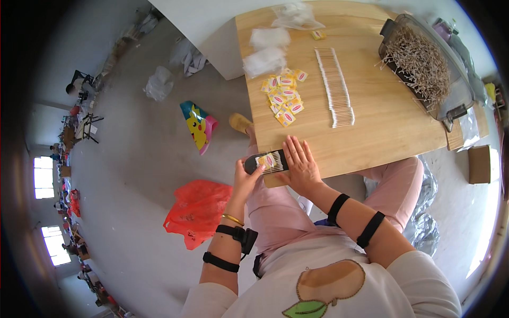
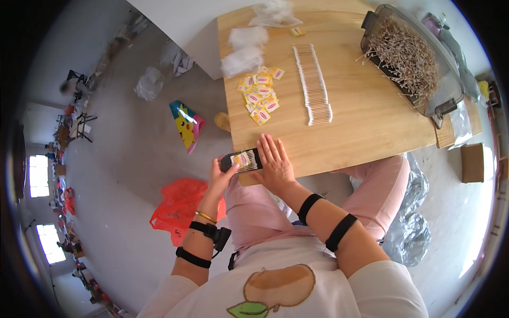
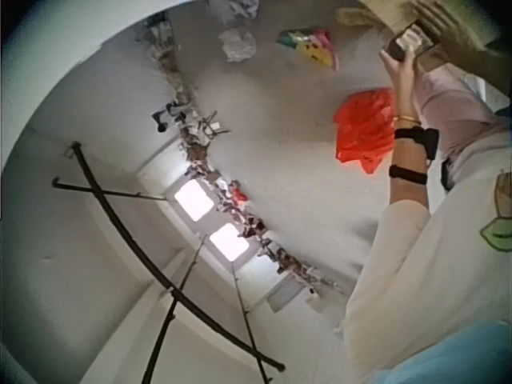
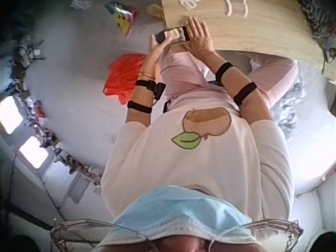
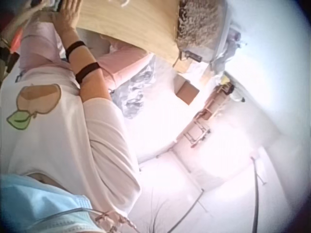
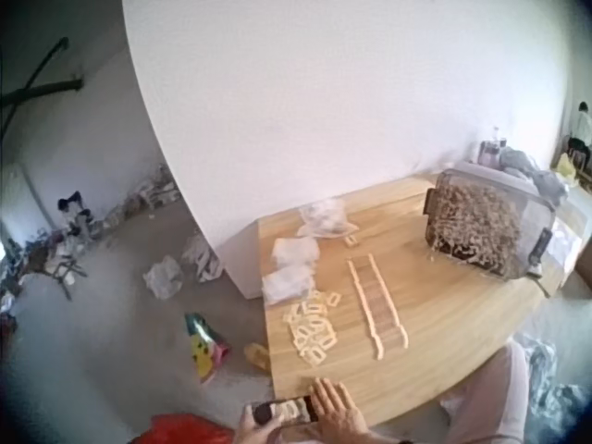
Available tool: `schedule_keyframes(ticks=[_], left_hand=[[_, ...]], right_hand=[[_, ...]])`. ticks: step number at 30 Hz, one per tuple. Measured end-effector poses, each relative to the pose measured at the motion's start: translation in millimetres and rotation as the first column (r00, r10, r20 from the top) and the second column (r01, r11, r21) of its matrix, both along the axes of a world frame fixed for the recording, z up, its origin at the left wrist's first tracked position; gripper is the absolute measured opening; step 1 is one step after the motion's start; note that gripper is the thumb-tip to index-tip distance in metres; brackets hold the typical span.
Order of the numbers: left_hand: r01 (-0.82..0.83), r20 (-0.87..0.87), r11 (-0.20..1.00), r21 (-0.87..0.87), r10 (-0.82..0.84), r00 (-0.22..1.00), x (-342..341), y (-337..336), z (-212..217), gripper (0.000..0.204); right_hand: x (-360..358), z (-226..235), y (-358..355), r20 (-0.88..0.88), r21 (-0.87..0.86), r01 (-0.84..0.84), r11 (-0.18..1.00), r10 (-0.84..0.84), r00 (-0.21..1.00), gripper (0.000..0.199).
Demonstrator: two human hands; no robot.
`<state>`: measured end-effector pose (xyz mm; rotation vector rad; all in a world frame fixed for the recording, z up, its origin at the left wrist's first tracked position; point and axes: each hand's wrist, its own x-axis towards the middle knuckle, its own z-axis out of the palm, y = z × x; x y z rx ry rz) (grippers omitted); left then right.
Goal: Arranging cotton swabs and packaging them into small plastic bags.
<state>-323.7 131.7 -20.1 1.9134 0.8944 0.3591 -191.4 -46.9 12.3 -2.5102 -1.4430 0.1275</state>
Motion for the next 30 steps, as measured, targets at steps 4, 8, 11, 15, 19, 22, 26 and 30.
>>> schedule_keyframes(ticks=[4, 8, 11, 15, 19, 22, 26, 30], left_hand=[[0.034, 0.122, 0.920, -0.392, 0.015, 0.992, 9.3, -8.8, -0.8, 0.064], [0.023, 0.166, 0.915, -0.404, 0.048, 0.985, 3.5, -7.8, -5.2, 0.059], [0.072, 0.202, 0.885, -0.459, 0.025, 0.979, 5.9, -8.1, -7.1, 0.053], [0.076, 0.172, 0.905, -0.419, -0.003, 0.985, 15.1, -12.2, -10.2, 0.052], [-0.073, 0.137, 0.979, -0.190, 0.100, 0.985, -5.0, -2.2, -26.9, 0.056], [-0.235, 0.115, 0.972, -0.025, 0.236, 0.965, -5.8, -6.4, -22.7, 0.056], [-0.228, 0.157, 0.947, 0.225, 0.196, 0.968, 12.2, -16.4, 24.0, 0.051], [-0.083, 0.256, 0.961, 0.262, 0.014, 0.967, 46.0, -44.7, 67.9, 0.047]], right_hand=[[-3.7, -7.3, 3.0, 0.010, -0.010, 0.006, 1.000, -0.006, 1.000, 0.100], [-13.1, 0.0, 17.3, 0.037, -0.103, -0.027, 0.994, 0.031, 0.999, 0.101], [-16.5, -0.4, 22.6, 0.033, -0.116, -0.050, 0.992, 0.055, 0.998, 0.102], [-7.2, -4.8, 15.1, -0.023, -0.042, -0.029, 0.999, 0.028, 0.999, 0.100], [26.1, 7.9, -3.0, -0.100, 0.143, 0.005, 0.990, 0.010, 0.995, 0.082], [88.0, 21.6, -45.4, -0.063, 0.179, 0.200, 0.963, -0.191, 0.979, 0.061], [145.5, 32.8, -92.4, -0.051, 0.223, 0.336, 0.915, -0.333, 0.941, 0.049], [166.8, 29.7, -95.6, -0.072, 0.184, 0.332, 0.925, -0.325, 0.943, 0.048]])
